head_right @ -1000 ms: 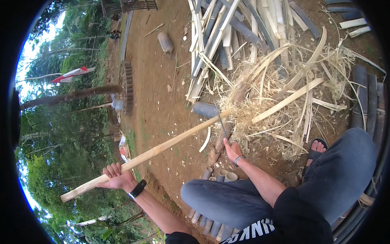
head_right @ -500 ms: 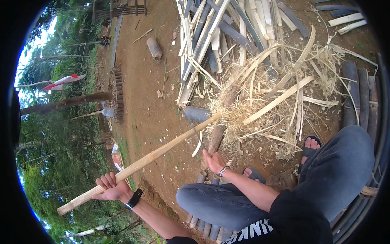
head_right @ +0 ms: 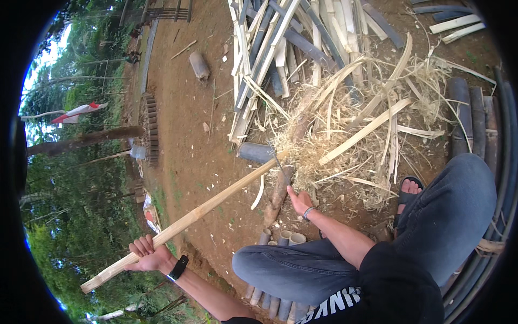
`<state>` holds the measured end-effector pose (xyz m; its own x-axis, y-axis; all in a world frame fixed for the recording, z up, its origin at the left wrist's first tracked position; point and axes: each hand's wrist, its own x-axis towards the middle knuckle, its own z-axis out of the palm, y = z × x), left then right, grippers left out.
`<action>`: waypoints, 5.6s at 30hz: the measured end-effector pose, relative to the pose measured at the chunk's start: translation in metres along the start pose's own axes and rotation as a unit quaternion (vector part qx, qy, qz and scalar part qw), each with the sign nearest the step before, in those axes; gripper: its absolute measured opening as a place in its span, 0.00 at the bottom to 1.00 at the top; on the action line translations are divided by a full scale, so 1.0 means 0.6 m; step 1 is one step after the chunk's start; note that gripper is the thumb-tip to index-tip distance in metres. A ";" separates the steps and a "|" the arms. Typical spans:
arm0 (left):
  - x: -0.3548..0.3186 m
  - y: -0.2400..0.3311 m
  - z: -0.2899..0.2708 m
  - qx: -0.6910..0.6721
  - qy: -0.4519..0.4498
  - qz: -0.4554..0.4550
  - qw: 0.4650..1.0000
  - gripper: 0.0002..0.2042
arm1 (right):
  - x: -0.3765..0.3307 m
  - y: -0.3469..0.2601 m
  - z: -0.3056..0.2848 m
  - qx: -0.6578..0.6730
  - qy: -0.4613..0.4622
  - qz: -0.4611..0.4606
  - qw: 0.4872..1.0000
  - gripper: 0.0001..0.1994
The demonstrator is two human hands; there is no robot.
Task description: The person whittles a long piece of wood using a large blade, shaving off thin strips and then turning the wood over to whittle the other side.
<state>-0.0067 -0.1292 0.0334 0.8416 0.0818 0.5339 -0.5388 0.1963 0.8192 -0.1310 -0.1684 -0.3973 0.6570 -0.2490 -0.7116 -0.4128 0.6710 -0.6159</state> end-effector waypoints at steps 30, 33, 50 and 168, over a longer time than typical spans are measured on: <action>0.023 -0.006 -0.002 -0.030 0.028 -0.021 0.999 0.30 | -0.066 -0.098 0.079 -0.051 -0.011 -0.105 0.993 0.37; 0.027 0.007 -0.013 -0.053 -0.003 -0.020 0.998 0.31 | -0.191 -0.180 0.160 -0.063 -0.122 -0.228 0.964 0.38; 0.033 0.001 -0.006 -0.010 0.171 -0.026 0.985 0.30 | -0.187 -0.101 0.175 -0.115 -0.026 -0.299 0.947 0.36; -0.055 0.003 -0.119 -0.082 0.059 -0.026 0.995 0.19 | -0.180 -0.131 -0.091 -0.296 0.085 -0.216 0.926 0.21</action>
<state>-0.0329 -0.0616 0.0024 0.8720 0.1791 0.4555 -0.4890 0.3592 0.7949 -0.2040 -0.2327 -0.2905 0.7541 -0.5445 -0.3673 -0.4413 -0.0059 -0.8974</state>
